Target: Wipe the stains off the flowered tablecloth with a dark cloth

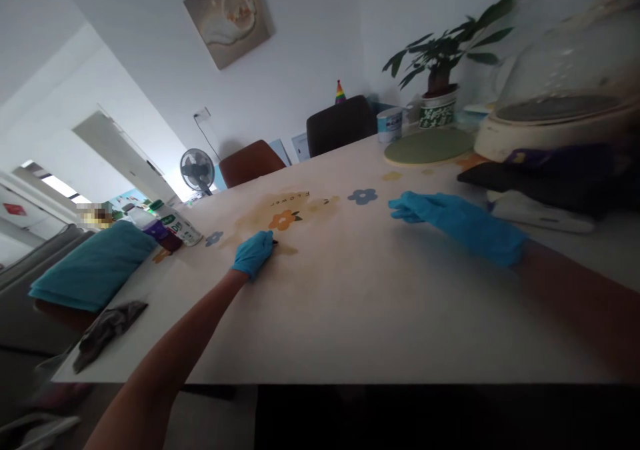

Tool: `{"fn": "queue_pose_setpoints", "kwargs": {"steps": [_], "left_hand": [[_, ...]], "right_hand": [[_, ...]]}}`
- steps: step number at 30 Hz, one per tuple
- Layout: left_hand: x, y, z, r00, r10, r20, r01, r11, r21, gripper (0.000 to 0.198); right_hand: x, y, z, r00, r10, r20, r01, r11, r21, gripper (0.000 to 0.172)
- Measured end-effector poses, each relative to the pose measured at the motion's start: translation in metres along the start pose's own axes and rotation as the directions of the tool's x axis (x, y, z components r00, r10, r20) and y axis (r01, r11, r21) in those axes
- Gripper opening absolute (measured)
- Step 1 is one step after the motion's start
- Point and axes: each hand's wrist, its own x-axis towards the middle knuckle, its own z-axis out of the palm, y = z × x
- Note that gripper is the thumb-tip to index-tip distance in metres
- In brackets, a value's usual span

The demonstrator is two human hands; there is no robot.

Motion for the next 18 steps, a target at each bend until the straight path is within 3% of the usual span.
{"fn": "queue_pose_setpoints", "kwargs": {"steps": [4,7,10,14,18], "left_hand": [[-0.014,-0.014,-0.001,0.999,0.015,-0.033,-0.019,0.993,-0.118,0.038],[-0.032,-0.031,0.010,0.982,0.162,-0.094,-0.181,0.949,-0.259,0.047],[-0.042,-0.035,0.020,0.938,0.316,-0.143,-0.346,0.882,-0.319,0.054],[-0.028,-0.004,0.020,0.905,0.422,-0.057,-0.424,0.883,-0.203,0.042],[-0.006,0.037,0.010,0.938,0.342,0.051,-0.339,0.939,-0.063,0.048]], "right_hand": [[-0.008,-0.018,-0.002,1.000,0.014,0.000,-0.014,0.999,-0.050,0.048],[-0.016,-0.027,-0.001,0.996,-0.090,0.022,0.092,0.963,-0.253,0.049],[-0.022,-0.031,0.002,0.986,-0.155,0.059,0.165,0.883,-0.440,0.053],[-0.026,-0.035,0.005,0.994,-0.086,0.074,0.112,0.848,-0.518,0.066],[-0.023,-0.036,0.003,0.999,-0.038,0.037,0.052,0.857,-0.512,0.066]]}}
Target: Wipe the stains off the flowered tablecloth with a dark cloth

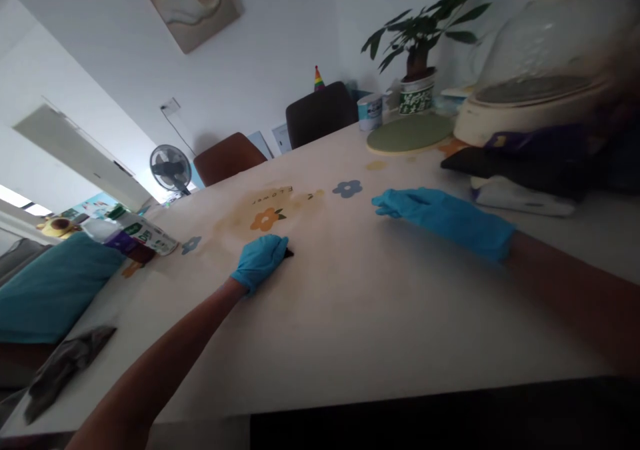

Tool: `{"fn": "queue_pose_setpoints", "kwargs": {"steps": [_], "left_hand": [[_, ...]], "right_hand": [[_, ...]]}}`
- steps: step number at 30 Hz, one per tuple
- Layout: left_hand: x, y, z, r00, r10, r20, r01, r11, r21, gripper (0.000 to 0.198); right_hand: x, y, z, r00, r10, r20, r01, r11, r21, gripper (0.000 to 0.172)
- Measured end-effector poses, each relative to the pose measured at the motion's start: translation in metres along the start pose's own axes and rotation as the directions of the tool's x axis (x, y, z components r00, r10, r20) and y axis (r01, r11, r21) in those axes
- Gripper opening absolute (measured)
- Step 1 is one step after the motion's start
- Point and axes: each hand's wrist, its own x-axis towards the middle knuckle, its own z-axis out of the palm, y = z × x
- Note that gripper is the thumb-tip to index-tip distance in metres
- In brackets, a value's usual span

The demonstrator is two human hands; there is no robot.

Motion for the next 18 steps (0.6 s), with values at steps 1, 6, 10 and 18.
{"fn": "queue_pose_setpoints", "kwargs": {"steps": [1,6,10,18], "left_hand": [[0.006,0.005,-0.002,0.999,-0.020,0.027,0.020,1.000,0.019,0.048],[0.018,0.017,-0.005,0.992,-0.108,0.065,0.097,0.984,0.148,0.052],[0.020,0.022,-0.007,0.992,-0.102,0.069,0.084,0.971,0.225,0.044],[0.010,0.019,-0.011,0.994,-0.105,-0.025,0.106,0.994,0.014,0.037]], "right_hand": [[0.002,0.001,0.000,1.000,0.004,-0.012,-0.003,1.000,0.026,0.061],[0.012,-0.001,0.004,0.987,0.155,-0.039,-0.131,0.926,0.354,0.051],[0.015,-0.007,0.005,0.950,0.290,-0.116,-0.177,0.805,0.566,0.046],[0.017,-0.003,-0.007,0.921,0.358,-0.155,-0.050,0.501,0.864,0.054]]}}
